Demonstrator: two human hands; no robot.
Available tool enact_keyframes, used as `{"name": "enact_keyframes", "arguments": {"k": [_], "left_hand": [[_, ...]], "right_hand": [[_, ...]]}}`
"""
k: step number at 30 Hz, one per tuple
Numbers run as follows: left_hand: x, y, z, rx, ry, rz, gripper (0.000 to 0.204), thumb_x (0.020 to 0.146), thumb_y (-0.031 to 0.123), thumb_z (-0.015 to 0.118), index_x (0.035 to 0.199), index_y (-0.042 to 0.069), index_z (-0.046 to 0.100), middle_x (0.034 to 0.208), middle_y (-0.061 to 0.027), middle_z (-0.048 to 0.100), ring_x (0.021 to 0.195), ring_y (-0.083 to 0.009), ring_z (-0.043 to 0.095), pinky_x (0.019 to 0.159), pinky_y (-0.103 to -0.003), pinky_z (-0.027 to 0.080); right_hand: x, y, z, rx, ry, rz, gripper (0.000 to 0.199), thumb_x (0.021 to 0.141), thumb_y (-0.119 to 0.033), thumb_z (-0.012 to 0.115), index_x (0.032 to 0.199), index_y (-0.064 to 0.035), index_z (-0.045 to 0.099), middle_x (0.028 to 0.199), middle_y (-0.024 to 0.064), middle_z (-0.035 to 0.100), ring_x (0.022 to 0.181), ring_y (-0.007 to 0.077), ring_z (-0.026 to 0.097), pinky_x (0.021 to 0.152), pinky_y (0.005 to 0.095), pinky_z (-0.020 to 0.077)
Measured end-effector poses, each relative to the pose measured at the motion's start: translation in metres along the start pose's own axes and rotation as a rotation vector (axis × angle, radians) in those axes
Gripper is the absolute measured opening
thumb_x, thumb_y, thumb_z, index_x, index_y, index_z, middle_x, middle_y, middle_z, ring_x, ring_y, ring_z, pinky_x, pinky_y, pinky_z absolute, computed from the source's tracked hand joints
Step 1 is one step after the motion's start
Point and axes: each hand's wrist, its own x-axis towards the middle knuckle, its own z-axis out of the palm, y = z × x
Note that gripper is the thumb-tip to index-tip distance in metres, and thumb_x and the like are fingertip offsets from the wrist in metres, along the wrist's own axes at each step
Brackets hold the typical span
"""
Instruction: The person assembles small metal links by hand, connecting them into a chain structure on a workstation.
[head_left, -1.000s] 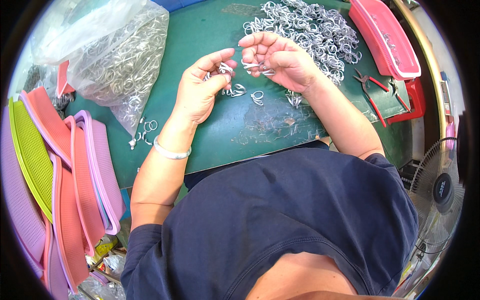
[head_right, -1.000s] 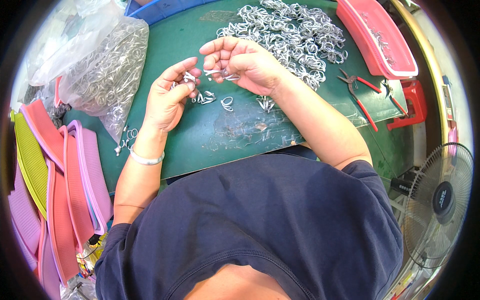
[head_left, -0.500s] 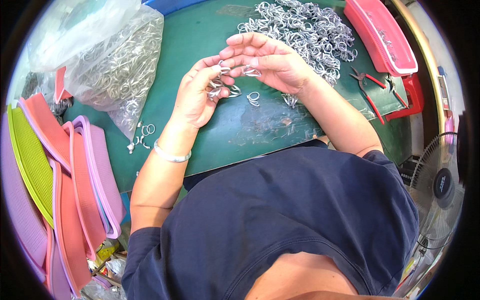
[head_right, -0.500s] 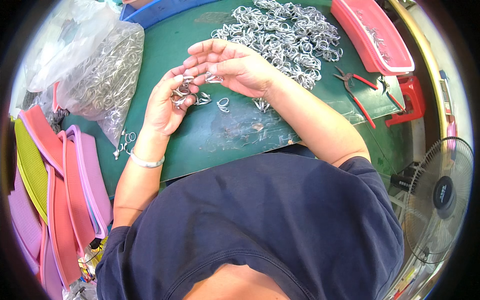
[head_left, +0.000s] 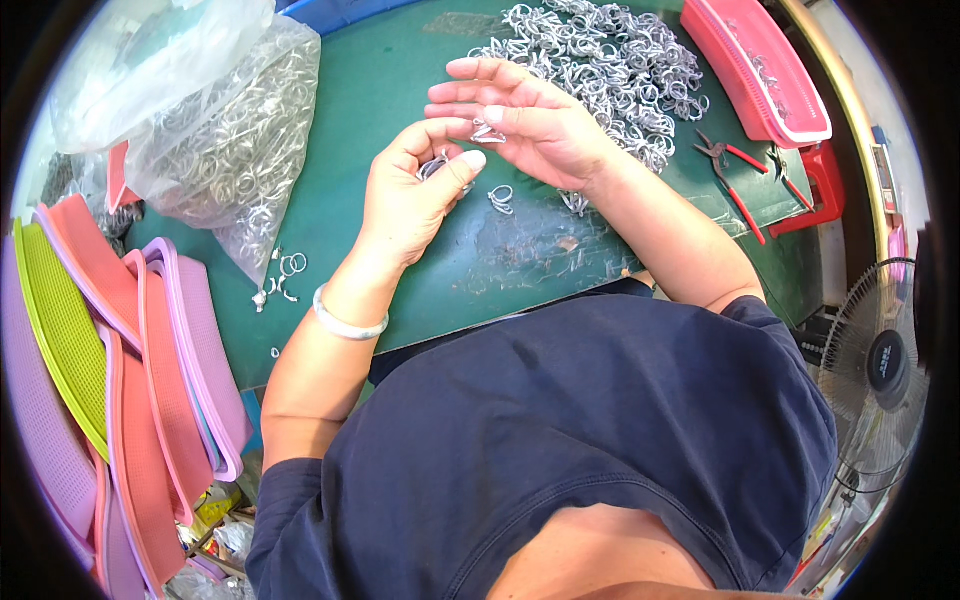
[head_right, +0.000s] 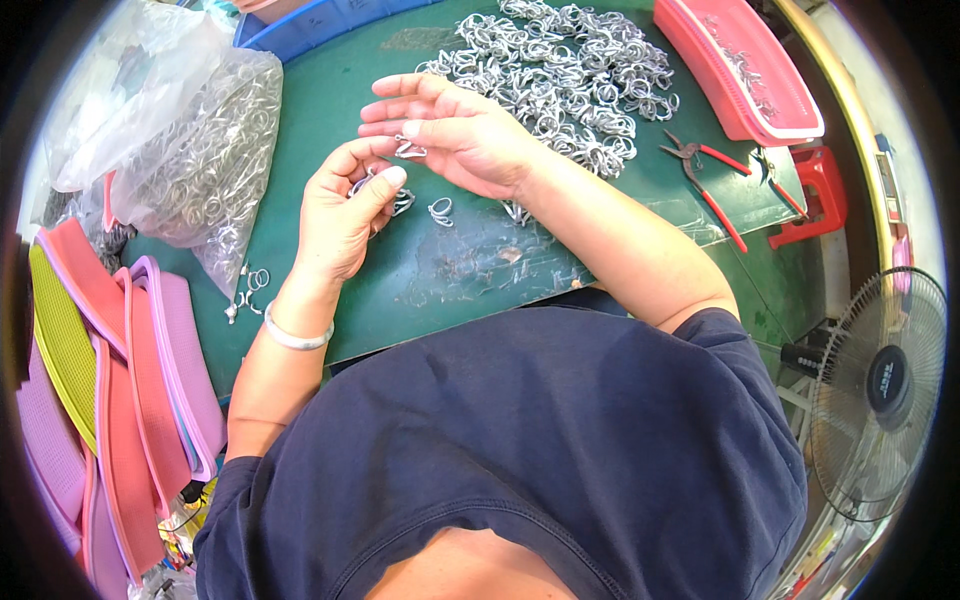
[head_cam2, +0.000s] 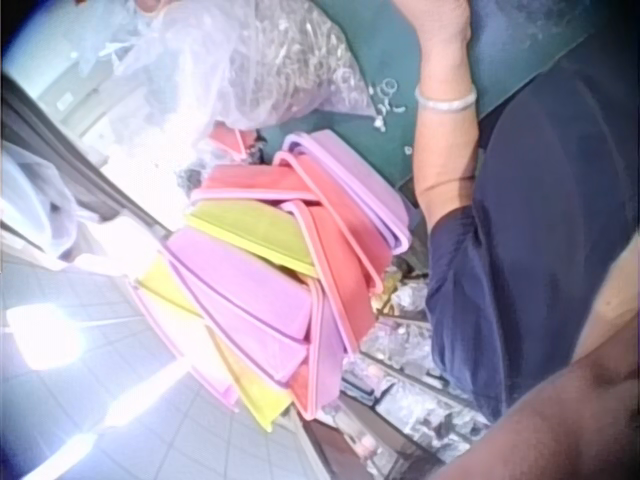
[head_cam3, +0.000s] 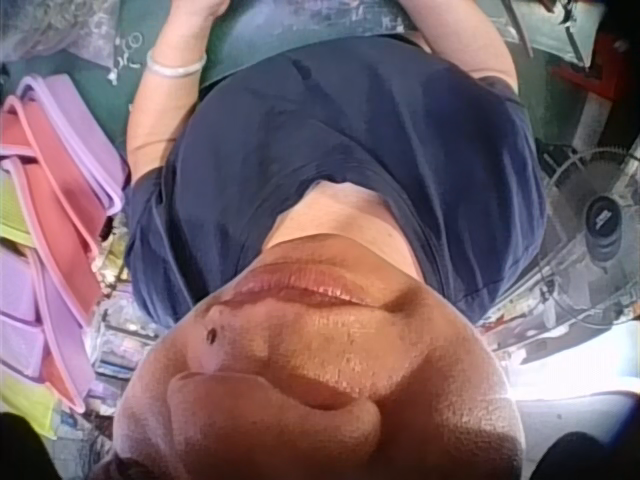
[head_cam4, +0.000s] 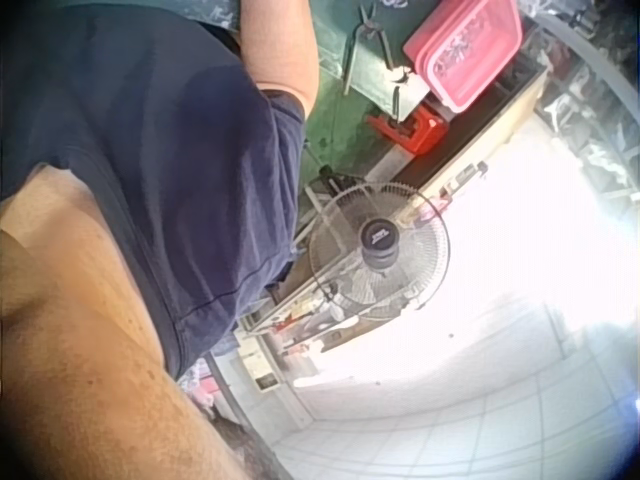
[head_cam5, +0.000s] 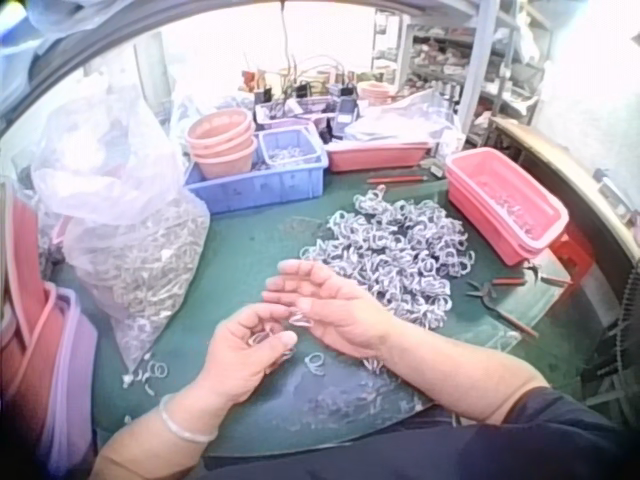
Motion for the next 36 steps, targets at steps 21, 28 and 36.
{"name": "enact_keyframes", "arguments": {"k": [21,28,36], "left_hand": [[0.019,0.006,-0.061,-0.523,-0.022,-0.151,0.017,0.082,0.012,0.053,0.097,0.003,0.055,0.083,-0.0106,0.057,0.072,-0.0184,0.053,0.047,-0.023,0.042],[0.015,0.013,-0.048,0.037,-0.04,-0.299,0.023,0.08,0.012,0.058,0.102,0.004,0.056,0.068,0.0025,0.049,0.053,-0.0023,0.043,0.042,-0.013,0.032],[0.006,0.01,-0.032,0.337,-0.191,-0.224,0.03,0.073,0.017,0.07,0.097,0.001,0.06,0.072,0.004,0.052,0.063,-0.0028,0.043,0.056,-0.017,0.035]], "right_hand": [[-0.009,0.008,0.013,-1.654,-0.208,-0.147,0.022,0.069,-0.008,0.062,0.091,-0.0044,0.059,0.085,0.01,0.058,0.085,0.0286,0.052,0.077,0.0367,0.0422],[-0.009,0.007,0.006,-1.263,0.053,-0.035,0.011,0.076,-0.002,0.058,0.087,-0.0006,0.058,0.074,0.0045,0.058,0.069,0.0138,0.055,0.063,0.0256,0.0444],[-0.006,0.002,0.004,-0.947,0.192,0.047,0.009,0.079,0.0,0.058,0.087,-0.0009,0.057,0.079,-0.0007,0.057,0.074,0.005,0.053,0.066,0.0192,0.0435]]}}
